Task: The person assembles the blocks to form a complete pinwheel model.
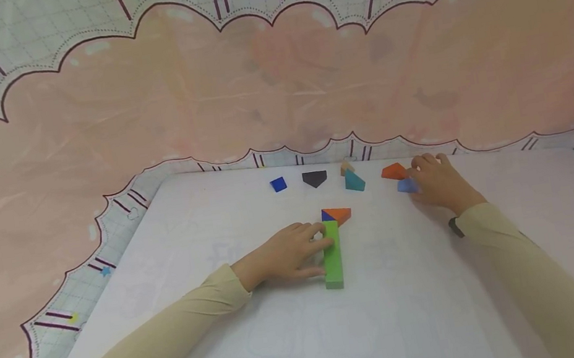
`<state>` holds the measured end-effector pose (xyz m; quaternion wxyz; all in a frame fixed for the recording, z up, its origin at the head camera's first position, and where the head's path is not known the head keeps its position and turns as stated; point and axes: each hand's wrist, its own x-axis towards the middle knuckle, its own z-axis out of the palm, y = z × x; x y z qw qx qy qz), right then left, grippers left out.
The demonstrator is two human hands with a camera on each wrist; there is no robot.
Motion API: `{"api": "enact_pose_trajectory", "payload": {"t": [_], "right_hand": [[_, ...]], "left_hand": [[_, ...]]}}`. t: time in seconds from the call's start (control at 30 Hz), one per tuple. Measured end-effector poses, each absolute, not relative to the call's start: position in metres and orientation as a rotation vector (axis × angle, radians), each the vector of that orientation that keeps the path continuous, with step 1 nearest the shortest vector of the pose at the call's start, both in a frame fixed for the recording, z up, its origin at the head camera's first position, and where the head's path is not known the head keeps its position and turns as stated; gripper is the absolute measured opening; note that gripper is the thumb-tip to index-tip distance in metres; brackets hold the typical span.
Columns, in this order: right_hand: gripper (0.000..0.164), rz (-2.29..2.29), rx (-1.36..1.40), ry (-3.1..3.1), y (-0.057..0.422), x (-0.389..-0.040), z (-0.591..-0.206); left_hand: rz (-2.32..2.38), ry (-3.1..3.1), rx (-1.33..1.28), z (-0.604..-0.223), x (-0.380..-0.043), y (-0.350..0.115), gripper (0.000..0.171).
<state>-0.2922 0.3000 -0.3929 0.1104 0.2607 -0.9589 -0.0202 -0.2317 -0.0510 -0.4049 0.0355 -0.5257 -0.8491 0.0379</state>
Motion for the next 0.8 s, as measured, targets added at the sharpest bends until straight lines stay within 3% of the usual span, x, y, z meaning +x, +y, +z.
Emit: {"api": "enact_pose_trajectory", "payload": {"t": [0.27, 0.8], "right_hand": [[0.030, -0.093, 0.740, -2.862, 0.2981, -0.2956, -0.3928], [0.036, -0.037, 0.795, -2.876, 0.3000, -0.2937, -0.3932]], "left_hand": [[0.115, -2.598, -1.615, -0.4055, -0.2314, -0.0511, 0.051], [0.110, -2.616, -1.609, -0.4037, -0.2297, -0.0502, 0.051]]}}
